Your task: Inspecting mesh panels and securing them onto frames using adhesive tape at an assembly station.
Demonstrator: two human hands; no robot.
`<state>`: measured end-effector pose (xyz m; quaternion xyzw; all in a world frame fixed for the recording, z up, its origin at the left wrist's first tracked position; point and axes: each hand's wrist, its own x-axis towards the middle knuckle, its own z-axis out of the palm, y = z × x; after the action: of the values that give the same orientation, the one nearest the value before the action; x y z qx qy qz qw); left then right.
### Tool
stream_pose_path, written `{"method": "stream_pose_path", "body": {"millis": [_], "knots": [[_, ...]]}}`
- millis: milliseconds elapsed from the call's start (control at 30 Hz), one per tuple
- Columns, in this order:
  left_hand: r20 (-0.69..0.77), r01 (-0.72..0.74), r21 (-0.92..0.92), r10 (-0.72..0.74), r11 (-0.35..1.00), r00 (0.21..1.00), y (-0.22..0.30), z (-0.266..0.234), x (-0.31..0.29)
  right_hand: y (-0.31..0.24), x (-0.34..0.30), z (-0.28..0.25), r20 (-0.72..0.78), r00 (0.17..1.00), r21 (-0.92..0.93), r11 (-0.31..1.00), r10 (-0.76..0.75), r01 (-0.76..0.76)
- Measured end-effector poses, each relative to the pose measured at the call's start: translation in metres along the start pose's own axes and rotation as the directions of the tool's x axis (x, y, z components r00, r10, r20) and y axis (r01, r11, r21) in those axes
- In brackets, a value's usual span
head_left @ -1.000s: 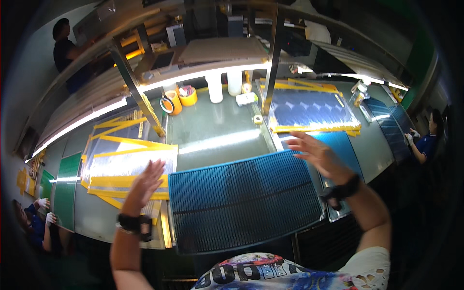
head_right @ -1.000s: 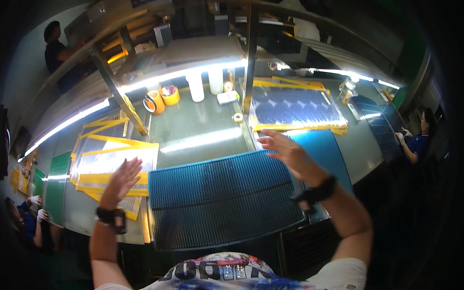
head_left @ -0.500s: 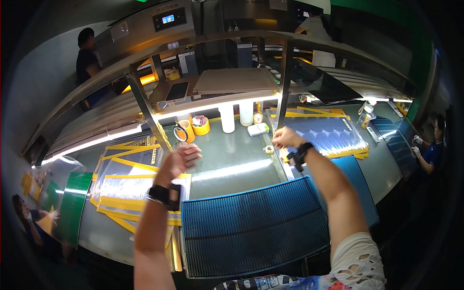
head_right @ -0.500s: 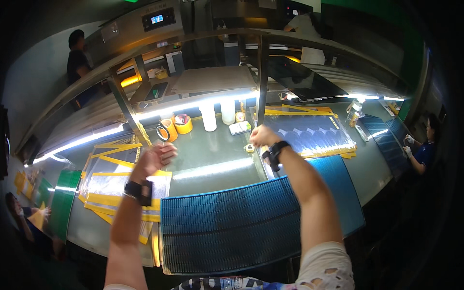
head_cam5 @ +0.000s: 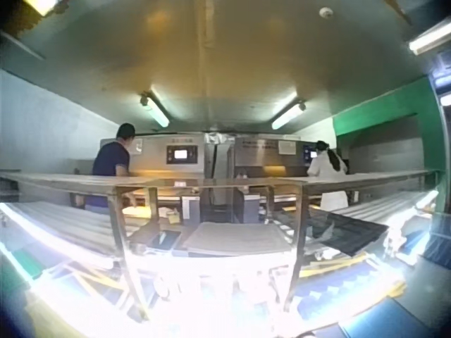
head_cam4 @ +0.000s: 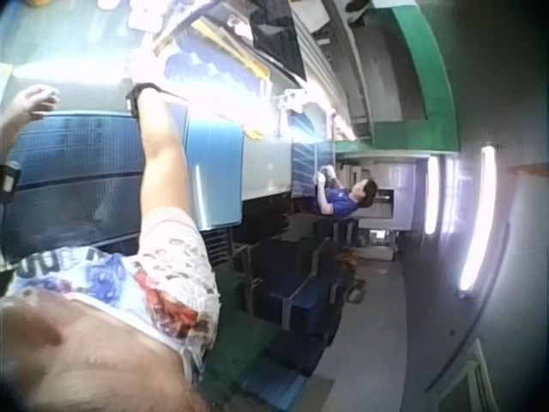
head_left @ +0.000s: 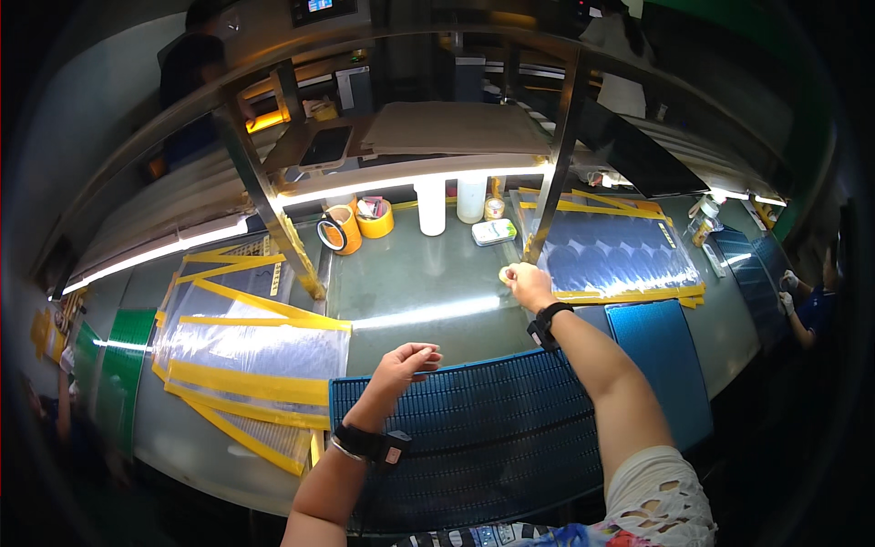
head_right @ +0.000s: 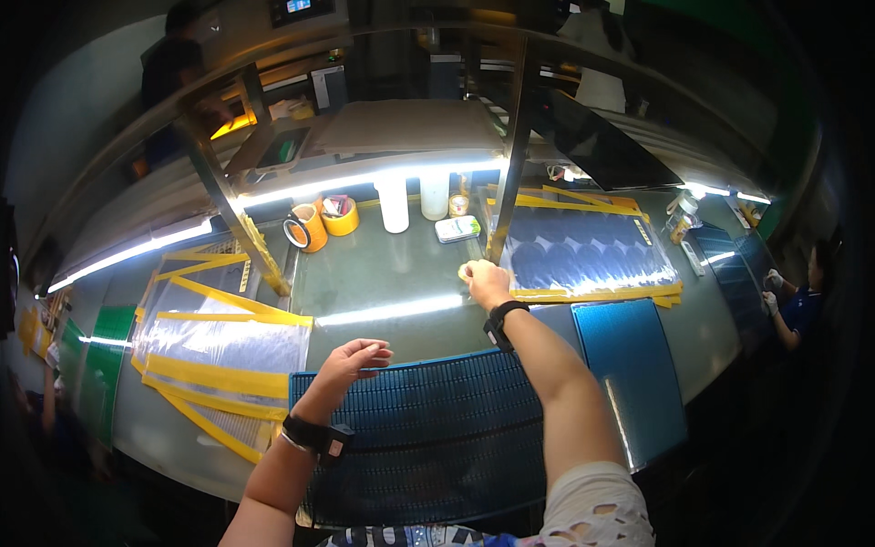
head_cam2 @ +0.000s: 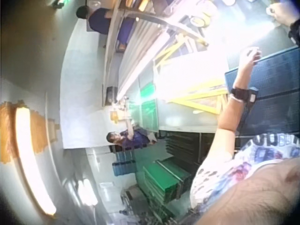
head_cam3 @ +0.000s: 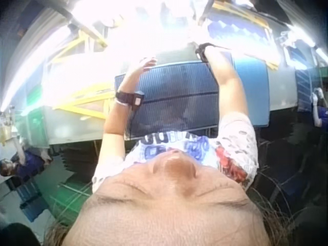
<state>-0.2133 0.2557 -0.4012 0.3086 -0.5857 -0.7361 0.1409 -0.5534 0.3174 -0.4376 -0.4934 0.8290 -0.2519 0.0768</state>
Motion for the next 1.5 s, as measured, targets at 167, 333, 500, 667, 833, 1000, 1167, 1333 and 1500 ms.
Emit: {"method": "stream_pose_path", "body": {"millis": [167,333,500,667,833,1000,1167,1333,1500], "knots": [[-0.039,-0.156,-0.142,0.152,0.978,0.988,0.007,0.029,-0.016,-0.073,-0.074,-0.049,0.340,0.874,0.850,0.512,-0.348,-0.126],[0.211,-0.161,-0.391,0.259,0.906,0.943,0.002,0.056,-0.058,-0.120,-0.176,-0.072,0.409,0.823,0.894,0.354,-0.395,-0.275],[0.202,-0.134,-0.398,0.230,0.907,0.952,-0.023,0.059,-0.102,-0.137,-0.236,-0.065,0.430,0.849,0.880,0.352,-0.306,-0.319],[0.142,-0.362,-0.200,0.392,0.911,0.909,-0.038,0.046,-0.130,-0.148,-0.265,-0.044,0.282,0.950,0.868,0.456,-0.134,-0.194],[0.168,-0.306,-0.046,0.310,0.951,0.936,-0.041,0.039,-0.145,-0.158,-0.272,-0.027,0.277,0.949,0.867,0.466,-0.154,-0.177],[0.128,-0.376,0.132,0.360,0.917,0.924,-0.040,0.038,-0.145,-0.166,-0.277,-0.019,0.139,0.978,0.738,0.674,-0.157,0.003],[0.109,-0.350,0.182,0.335,0.919,0.936,-0.040,0.042,-0.138,-0.165,-0.279,-0.020,0.133,0.987,0.750,0.660,-0.088,-0.042],[0.121,-0.357,0.245,0.337,0.902,0.934,-0.041,0.044,-0.132,-0.160,-0.276,-0.014,0.238,0.971,0.792,0.585,-0.034,-0.174],[0.166,-0.322,0.218,0.290,0.921,0.943,-0.034,0.042,-0.126,-0.150,-0.265,-0.009,0.384,0.921,0.833,0.457,-0.070,-0.312]]}}
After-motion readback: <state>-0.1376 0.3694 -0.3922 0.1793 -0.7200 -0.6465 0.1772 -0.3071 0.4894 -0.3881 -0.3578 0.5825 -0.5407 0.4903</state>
